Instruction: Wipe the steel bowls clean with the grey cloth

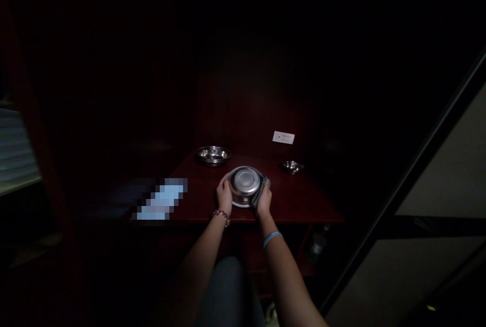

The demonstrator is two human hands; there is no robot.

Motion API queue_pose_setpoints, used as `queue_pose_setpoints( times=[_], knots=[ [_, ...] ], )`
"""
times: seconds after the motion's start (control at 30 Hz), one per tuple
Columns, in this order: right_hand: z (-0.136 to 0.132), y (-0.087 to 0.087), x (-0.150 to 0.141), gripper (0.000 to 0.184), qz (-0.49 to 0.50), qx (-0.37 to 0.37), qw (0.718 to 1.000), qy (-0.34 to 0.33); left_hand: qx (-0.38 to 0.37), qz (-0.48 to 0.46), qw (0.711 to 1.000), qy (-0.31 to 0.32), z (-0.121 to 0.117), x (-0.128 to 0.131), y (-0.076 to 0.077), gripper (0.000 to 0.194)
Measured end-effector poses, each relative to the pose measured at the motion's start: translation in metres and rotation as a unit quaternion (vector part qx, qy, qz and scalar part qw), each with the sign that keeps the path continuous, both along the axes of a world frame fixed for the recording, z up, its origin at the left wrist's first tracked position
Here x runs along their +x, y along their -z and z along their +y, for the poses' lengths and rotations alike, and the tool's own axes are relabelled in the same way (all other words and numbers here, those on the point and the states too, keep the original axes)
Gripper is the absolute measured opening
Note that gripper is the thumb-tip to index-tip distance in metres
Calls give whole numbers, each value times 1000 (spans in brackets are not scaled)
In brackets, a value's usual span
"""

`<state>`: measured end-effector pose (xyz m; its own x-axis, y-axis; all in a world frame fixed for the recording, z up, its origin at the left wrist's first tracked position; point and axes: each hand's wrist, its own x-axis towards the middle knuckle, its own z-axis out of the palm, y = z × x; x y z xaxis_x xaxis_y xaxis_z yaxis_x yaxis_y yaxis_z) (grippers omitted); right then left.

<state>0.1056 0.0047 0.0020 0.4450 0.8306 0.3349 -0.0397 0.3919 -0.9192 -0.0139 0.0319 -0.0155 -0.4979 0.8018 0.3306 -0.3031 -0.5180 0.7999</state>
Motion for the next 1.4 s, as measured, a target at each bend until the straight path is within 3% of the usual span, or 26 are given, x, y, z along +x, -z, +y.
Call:
queue_pose_setpoints(
  times=[0.17, 0.47, 0.83, 1.4],
  knots=[
    [2, 2, -1, 46, 28, -72, 997, 30, -6, 9, 1000, -25, 2, 1, 1, 35],
    [7, 6, 1, 49, 58, -14, 998, -4, -13, 22, 1000, -10, -6, 3, -3, 32],
    [-1, -4, 0, 44, 52, -28, 998, -9, -17, 8, 1000, -21, -5, 3, -3, 34],
    [3, 1, 2, 47, 56, -13, 998, -13, -24, 9, 1000, -17, -6, 4, -3, 33]
  ],
)
